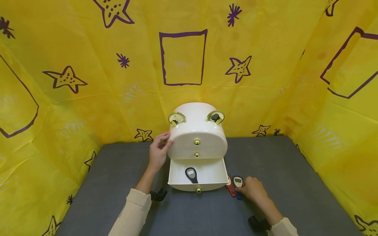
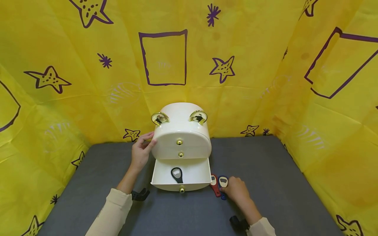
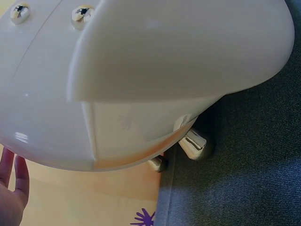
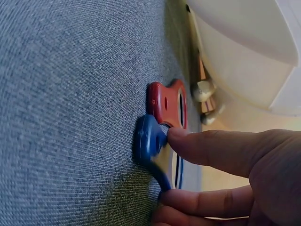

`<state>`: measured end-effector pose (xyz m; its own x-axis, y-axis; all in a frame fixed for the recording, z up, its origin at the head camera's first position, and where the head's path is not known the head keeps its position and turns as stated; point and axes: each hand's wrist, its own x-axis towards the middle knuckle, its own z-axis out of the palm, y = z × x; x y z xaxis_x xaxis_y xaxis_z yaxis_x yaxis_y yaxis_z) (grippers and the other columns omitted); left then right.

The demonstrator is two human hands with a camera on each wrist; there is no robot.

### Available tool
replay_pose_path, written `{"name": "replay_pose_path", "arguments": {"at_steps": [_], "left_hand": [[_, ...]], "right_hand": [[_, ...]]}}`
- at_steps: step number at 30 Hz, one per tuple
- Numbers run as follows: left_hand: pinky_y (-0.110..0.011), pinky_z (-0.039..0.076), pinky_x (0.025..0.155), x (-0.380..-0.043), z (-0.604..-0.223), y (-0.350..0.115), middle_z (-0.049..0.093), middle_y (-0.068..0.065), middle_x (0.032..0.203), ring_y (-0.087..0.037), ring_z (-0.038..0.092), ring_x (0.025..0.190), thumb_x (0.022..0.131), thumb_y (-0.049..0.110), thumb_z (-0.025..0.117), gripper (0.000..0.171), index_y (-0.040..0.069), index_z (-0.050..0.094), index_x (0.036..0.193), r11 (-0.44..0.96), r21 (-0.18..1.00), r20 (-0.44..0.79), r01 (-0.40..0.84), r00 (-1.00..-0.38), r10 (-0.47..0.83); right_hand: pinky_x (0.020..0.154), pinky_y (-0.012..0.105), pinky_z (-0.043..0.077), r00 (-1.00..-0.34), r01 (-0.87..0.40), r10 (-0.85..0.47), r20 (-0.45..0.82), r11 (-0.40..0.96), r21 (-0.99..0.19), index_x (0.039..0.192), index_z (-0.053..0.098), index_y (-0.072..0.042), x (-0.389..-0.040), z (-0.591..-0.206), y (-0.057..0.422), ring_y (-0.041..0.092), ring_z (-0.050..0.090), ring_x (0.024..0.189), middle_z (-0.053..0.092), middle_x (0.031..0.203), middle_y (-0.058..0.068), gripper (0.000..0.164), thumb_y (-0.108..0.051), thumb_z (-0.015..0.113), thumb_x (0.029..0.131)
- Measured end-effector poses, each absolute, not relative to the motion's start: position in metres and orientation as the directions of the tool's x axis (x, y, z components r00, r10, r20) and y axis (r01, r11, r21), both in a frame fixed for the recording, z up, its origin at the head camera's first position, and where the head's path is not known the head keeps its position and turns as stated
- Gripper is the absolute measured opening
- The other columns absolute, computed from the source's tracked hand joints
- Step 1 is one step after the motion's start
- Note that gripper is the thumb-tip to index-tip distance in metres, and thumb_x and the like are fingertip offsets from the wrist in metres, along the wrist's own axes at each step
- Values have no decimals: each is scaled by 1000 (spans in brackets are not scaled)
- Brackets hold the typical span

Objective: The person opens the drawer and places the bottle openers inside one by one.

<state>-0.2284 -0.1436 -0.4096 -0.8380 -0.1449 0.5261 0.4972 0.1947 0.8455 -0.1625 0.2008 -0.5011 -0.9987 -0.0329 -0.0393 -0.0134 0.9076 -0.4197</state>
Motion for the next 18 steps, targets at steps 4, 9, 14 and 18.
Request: {"name": "replay_pose_path", "arguments": {"at_steps": [4,9,14,18], "left_hand": [[-9,48,81,-228,-410,-143,61,-33,120,7,56,104,83,-6,70,28,-15,64,109,194,844,529,500,-835,-149],[-9,48,80,-228,-410,-143,60,-33,120,6,56,104,83,-6,70,28,-15,64,109,190,845,528,500,-836,-151],[-9,48,80,-229,-411,-143,60,-33,120,7,56,104,83,-6,70,27,-15,64,109,191,843,531,502,-834,-150],[-9,48,80,-229,-411,-143,60,-33,120,7,56,104,84,-6,70,27,-15,64,109,192,843,532,503,-834,-147]], "right_hand": [[50,41,42,-999,-17,-29,-22,913,-407,55,56,-5,-163,-502,201,21,48,55,57,59,8,39,-27,85,68],[49,42,41,-1000,-12,-13,-1,911,-412,57,55,-5,-164,-504,203,24,49,55,58,60,11,34,-22,82,68],[49,39,38,-1000,-2,11,28,902,-431,54,47,-9,-163,-506,206,23,47,55,52,59,8,34,-14,76,70],[50,41,39,-998,-6,20,55,899,-438,53,45,-9,-163,-508,207,23,47,56,50,59,8,34,-10,75,69]]}}
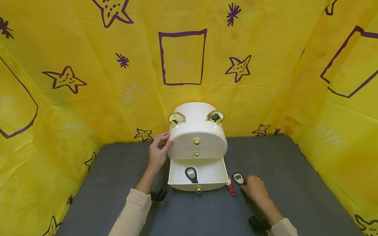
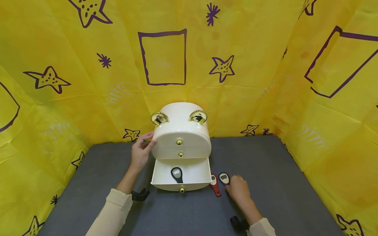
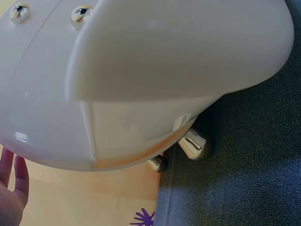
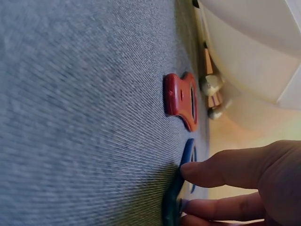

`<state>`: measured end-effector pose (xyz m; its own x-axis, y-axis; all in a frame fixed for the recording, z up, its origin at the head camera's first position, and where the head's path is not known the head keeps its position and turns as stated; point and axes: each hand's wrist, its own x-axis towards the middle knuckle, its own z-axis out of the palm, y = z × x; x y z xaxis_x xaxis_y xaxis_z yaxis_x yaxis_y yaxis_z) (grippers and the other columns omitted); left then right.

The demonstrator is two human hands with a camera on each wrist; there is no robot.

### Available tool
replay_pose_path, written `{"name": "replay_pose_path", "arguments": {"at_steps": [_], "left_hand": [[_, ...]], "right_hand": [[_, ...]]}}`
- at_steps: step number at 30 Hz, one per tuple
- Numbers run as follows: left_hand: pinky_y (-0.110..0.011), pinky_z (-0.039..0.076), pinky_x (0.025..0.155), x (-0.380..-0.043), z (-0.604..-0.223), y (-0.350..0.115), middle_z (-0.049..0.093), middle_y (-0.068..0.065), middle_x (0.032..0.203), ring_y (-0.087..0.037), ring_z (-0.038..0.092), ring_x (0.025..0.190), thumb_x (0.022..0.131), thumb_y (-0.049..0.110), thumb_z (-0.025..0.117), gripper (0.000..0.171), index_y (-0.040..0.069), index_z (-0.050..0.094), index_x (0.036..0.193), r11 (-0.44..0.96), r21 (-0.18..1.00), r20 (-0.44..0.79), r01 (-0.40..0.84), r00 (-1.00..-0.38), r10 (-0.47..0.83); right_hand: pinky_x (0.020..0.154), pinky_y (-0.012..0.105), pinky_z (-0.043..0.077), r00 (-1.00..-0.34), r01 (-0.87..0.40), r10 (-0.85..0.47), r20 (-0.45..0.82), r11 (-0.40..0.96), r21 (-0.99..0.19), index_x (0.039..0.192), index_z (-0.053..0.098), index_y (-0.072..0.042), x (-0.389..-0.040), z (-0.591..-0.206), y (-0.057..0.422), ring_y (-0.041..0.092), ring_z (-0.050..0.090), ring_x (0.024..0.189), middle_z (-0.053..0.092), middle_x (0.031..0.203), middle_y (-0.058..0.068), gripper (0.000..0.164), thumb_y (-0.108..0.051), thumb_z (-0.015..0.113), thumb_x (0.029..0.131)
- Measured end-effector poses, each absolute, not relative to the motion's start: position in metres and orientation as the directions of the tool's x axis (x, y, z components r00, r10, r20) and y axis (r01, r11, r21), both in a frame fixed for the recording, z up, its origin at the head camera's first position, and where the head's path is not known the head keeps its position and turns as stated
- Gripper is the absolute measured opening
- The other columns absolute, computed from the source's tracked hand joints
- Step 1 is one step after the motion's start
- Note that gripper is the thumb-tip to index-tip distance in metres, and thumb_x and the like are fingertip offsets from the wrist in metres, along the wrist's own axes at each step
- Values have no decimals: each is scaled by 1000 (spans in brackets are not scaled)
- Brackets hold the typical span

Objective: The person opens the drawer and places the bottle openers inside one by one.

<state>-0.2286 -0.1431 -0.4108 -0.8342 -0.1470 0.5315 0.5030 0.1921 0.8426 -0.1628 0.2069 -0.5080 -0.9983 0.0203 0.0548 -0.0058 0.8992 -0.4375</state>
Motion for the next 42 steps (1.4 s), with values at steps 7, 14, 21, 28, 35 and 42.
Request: {"name": "replay_pose_path", "arguments": {"at_steps": [7,14,21,28,35,42], "left_hand": [[-9,48,81,-228,-410,-143,61,-32,120,7,56,104,84,-6,70,27,-15,65,109,197,840,536,506,-831,-151],[-10,48,81,-228,-410,-143,60,-33,120,6,55,105,84,-6,70,27,-15,64,109,197,840,535,505,-832,-150],[-10,48,81,-230,-413,-144,60,-32,122,5,56,104,84,-6,69,26,-15,64,109,175,845,530,506,-835,-145],[-10,49,81,-231,-414,-144,60,-32,122,4,57,104,84,-6,69,26,-15,64,109,170,845,530,507,-836,-144],[-10,49,81,-231,-414,-144,60,-32,122,5,57,104,84,-6,69,26,-15,64,108,167,847,527,505,-837,-146],[-11,49,80,-231,-413,-143,60,-32,121,6,56,103,83,-7,70,26,-15,65,108,170,849,525,501,-836,-157]], "right_hand": [[53,44,39,-995,-10,33,89,896,-445,54,49,-8,-161,-512,206,24,49,58,52,60,7,29,-8,75,67],[54,42,38,-993,-20,37,114,886,-463,59,56,-6,-160,-514,204,23,48,59,51,61,6,19,-5,73,67],[57,46,45,-992,-34,30,126,880,-473,71,66,1,-160,-515,206,27,57,62,62,66,10,13,-5,75,65],[58,39,45,-994,2,58,87,843,-538,80,69,3,-161,-519,213,21,56,65,63,68,5,20,-8,75,64],[62,40,49,-996,29,73,53,819,-573,85,71,4,-162,-516,217,19,59,67,67,71,5,25,-11,77,66],[62,35,47,-996,41,81,39,794,-606,88,71,5,-163,-509,220,18,59,69,69,74,7,26,-10,77,68]]}}
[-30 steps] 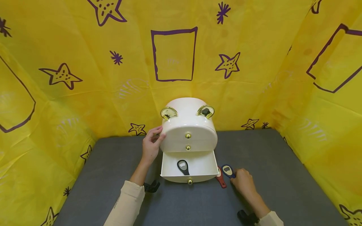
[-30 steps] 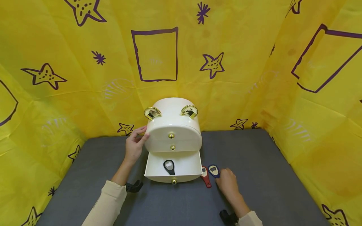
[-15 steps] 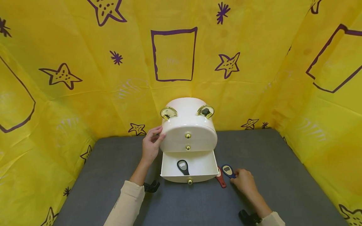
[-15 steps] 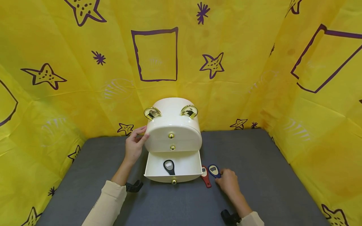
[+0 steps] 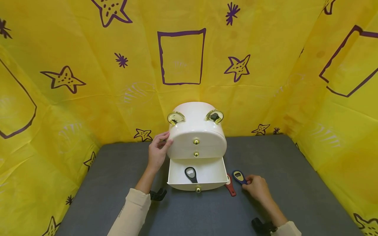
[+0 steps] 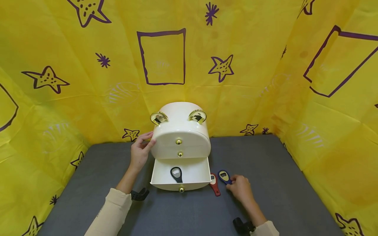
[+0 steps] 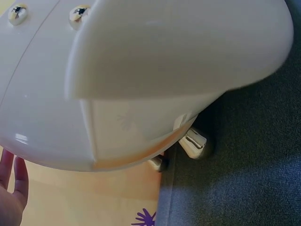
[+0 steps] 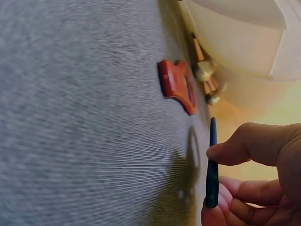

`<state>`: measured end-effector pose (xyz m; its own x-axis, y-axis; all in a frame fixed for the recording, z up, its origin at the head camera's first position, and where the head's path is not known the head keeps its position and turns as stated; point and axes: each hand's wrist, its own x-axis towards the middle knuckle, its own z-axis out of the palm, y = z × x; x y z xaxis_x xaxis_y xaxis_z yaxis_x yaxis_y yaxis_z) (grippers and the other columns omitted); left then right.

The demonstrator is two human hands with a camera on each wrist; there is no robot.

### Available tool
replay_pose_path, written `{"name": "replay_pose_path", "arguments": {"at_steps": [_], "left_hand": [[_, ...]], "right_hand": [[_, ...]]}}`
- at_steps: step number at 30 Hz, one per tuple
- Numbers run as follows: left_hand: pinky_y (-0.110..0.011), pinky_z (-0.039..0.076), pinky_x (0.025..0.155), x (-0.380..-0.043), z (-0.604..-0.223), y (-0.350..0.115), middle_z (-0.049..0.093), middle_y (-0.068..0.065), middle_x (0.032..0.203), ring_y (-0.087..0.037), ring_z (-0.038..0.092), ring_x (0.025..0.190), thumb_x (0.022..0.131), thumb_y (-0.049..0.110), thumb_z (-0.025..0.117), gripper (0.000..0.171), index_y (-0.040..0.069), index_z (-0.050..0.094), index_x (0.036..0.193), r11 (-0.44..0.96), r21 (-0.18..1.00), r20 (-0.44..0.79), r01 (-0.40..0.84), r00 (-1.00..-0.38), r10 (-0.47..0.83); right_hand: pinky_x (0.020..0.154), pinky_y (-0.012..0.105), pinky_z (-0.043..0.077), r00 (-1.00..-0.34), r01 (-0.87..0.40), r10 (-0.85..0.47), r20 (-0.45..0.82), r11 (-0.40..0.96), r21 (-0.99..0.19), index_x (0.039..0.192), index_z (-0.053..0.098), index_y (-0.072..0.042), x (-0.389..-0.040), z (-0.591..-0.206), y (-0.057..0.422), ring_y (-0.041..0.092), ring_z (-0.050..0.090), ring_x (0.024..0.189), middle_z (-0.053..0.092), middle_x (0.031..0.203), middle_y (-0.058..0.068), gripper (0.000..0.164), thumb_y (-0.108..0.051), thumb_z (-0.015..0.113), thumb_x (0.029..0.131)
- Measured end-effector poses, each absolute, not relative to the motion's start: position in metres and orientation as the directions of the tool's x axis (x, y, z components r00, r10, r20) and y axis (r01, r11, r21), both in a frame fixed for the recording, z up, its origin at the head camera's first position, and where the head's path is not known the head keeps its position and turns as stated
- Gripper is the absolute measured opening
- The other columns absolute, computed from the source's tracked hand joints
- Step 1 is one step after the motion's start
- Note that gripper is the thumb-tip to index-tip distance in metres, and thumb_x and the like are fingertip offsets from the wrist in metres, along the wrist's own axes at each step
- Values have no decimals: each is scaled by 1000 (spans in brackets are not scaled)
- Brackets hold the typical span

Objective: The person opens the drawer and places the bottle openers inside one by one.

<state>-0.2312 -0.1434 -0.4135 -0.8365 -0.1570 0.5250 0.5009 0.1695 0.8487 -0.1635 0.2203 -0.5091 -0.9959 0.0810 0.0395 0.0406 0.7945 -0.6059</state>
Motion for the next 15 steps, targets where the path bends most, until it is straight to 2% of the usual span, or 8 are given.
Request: {"name": "replay_pose_path", "arguments": {"at_steps": [15], "left_hand": [[-12,48,80,-230,-405,-145,62,-30,119,0,56,103,83,-2,73,26,-13,66,106,217,844,522,490,-843,-131]], "right_hand": [[59,20,47,-997,3,59,56,714,-700,92,72,5,-169,-485,221,9,60,68,71,78,9,23,-6,77,73]]}}
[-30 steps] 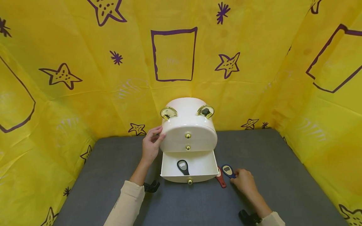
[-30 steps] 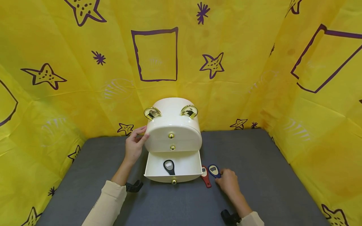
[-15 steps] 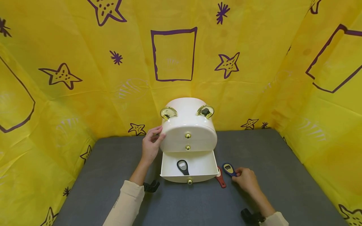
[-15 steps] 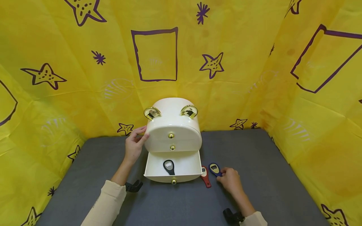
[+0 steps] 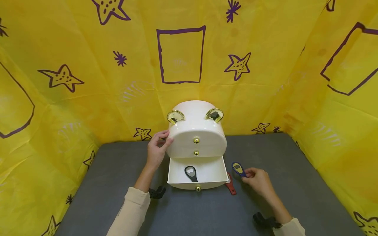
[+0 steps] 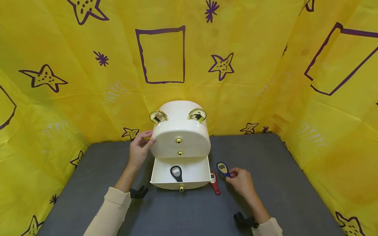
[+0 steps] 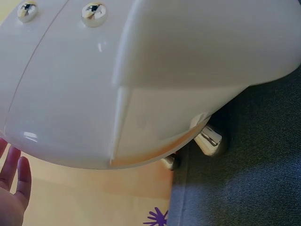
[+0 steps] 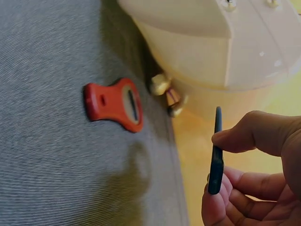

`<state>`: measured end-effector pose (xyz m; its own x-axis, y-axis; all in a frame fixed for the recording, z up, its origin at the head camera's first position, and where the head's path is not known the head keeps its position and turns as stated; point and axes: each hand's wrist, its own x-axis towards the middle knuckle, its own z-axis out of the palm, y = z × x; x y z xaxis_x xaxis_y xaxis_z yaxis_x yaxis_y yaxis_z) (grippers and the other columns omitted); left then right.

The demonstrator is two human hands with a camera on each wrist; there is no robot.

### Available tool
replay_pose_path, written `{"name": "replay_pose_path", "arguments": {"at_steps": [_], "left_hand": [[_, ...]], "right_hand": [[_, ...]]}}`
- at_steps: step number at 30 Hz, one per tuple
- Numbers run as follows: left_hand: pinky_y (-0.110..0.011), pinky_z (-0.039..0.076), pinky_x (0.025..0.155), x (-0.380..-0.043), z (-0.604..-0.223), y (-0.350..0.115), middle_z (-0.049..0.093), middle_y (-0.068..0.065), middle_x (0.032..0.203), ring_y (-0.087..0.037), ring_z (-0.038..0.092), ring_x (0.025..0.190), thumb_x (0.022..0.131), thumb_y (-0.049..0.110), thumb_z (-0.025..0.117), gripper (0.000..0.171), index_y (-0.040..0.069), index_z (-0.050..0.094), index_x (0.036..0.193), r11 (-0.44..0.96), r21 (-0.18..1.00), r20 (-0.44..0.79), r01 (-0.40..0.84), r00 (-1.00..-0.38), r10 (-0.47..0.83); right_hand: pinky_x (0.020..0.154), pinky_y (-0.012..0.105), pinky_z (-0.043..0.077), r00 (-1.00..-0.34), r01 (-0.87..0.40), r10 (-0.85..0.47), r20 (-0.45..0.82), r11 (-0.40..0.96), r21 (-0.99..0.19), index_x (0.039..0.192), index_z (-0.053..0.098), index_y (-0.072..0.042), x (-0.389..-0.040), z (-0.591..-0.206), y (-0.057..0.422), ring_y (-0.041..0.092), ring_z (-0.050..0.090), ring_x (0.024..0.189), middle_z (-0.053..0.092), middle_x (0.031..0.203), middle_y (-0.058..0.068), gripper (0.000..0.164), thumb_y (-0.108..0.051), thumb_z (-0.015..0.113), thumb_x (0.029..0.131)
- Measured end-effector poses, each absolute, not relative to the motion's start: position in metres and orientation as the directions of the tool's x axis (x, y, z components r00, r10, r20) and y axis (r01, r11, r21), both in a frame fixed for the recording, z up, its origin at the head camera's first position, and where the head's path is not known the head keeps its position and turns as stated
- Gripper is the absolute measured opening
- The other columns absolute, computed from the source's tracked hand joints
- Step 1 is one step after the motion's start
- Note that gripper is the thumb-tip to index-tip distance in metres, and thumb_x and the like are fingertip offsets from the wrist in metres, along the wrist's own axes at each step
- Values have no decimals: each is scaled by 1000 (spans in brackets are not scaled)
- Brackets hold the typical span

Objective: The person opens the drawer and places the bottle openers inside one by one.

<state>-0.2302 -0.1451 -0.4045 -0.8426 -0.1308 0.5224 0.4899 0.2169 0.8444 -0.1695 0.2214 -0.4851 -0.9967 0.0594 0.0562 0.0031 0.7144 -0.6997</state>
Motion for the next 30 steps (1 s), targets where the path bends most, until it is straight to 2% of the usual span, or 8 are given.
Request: {"name": "replay_pose_path", "arguments": {"at_steps": [13,22,30], "left_hand": [[-10,45,80,-225,-396,-146,66,-27,110,0,56,98,81,-1,76,23,-10,69,101,285,817,550,502,-826,-123],[-13,45,80,-221,-385,-148,67,-25,110,-18,60,94,81,-1,75,22,-10,69,100,325,819,523,474,-849,-81],[-10,44,79,-220,-385,-149,66,-25,112,-11,58,94,82,1,75,22,-9,69,101,325,838,484,438,-872,-75]], "right_hand": [[62,19,50,-997,-31,26,67,694,-719,96,71,6,-166,-461,218,10,62,70,72,82,11,25,-6,78,75],[62,19,50,-992,-113,-35,125,702,-703,94,71,3,-167,-450,216,6,59,68,72,80,8,24,-7,80,74],[61,19,49,-986,-165,-116,117,704,-691,93,71,3,-171,-441,212,7,57,69,69,80,6,23,-6,78,73]]}}
